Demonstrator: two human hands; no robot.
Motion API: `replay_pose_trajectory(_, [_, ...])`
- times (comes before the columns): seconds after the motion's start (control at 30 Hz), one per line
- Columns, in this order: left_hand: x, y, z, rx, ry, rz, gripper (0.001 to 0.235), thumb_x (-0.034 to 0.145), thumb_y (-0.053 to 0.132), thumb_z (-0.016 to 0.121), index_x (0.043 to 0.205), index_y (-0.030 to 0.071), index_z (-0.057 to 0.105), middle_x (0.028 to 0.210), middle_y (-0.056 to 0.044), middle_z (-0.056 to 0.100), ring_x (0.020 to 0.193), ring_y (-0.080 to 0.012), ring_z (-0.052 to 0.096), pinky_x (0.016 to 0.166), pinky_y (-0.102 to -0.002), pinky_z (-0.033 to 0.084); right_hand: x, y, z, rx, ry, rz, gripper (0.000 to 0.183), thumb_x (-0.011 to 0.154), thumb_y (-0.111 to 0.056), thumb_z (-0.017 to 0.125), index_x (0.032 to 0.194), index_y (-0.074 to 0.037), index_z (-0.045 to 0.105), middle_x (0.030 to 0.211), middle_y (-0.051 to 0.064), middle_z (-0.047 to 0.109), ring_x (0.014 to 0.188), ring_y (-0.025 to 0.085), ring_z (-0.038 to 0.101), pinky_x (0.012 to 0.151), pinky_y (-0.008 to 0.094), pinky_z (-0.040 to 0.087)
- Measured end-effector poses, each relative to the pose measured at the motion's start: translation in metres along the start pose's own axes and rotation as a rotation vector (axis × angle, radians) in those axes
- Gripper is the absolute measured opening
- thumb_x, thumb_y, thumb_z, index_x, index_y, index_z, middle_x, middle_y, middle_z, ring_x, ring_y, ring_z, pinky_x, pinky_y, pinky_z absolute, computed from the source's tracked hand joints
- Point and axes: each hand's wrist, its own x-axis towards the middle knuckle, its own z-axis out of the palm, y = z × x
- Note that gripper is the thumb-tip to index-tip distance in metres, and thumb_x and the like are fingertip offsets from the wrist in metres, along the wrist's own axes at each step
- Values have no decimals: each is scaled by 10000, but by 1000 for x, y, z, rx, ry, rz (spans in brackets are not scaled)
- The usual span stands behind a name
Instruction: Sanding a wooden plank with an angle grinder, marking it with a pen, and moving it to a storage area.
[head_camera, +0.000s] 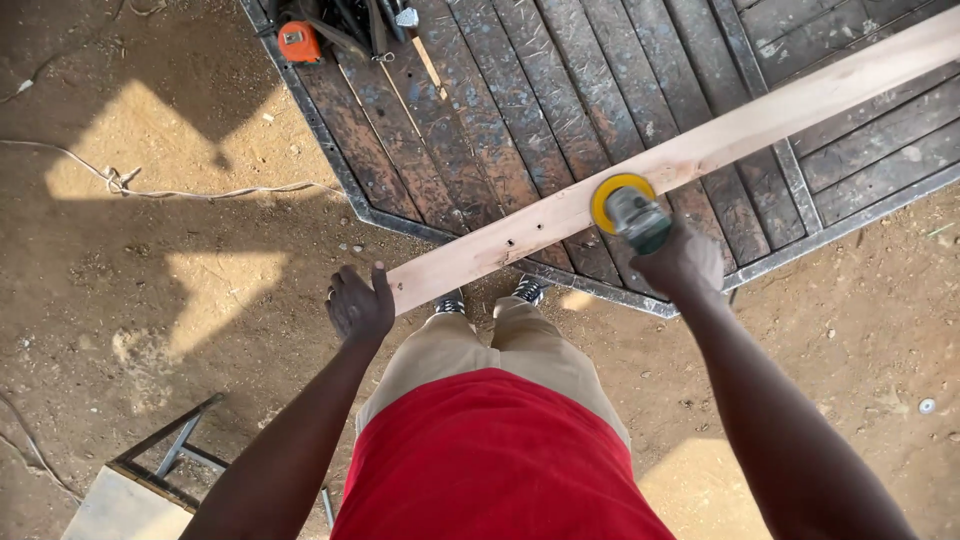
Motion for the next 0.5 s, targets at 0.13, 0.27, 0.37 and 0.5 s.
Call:
replay_pose_trajectory(0.13, [7,-30,2,-533,-345,-236,636,1057,547,332,1301,41,630,1276,-289,640,1266,-508,561,1024,-551,441,-65,-92,52,-124,-190,-72,655,696,-509,747,1246,-225,532,1107,149,740,1130,388,701,947,515,558])
replay_pose_trajectory(0.27, [10,-44,-6,-657,-443,-198,407,1047,397,481,1380,237,651,1254,-169,687,1174,-373,642,899,-453,539,-134,-170,71,-107,-342,-237,627,710,-377,735,1268,-238,486,1098,145,720,1110,414,703,930,519,569])
replay_pose_trajectory(0.37, [20,-51,-9,-928,-547,-299,458,1026,449,499,1397,225,646,1241,-188,682,1153,-355,670,862,-446,546,-144,-185,67,-89,-337,-223,608,715,-368,730,1254,-189,517,1139,181,714,1147,424,686,945,522,557])
replay_pose_trajectory(0.5, [26,-70,8,-1019,-669,-256,648,1042,649,346,1471,226,582,1394,-240,618,1281,-435,605,976,-514,460,-137,-172,38,22,-185,0,656,715,-336,773,1289,-109,551,1207,268,705,1213,451,642,999,563,509])
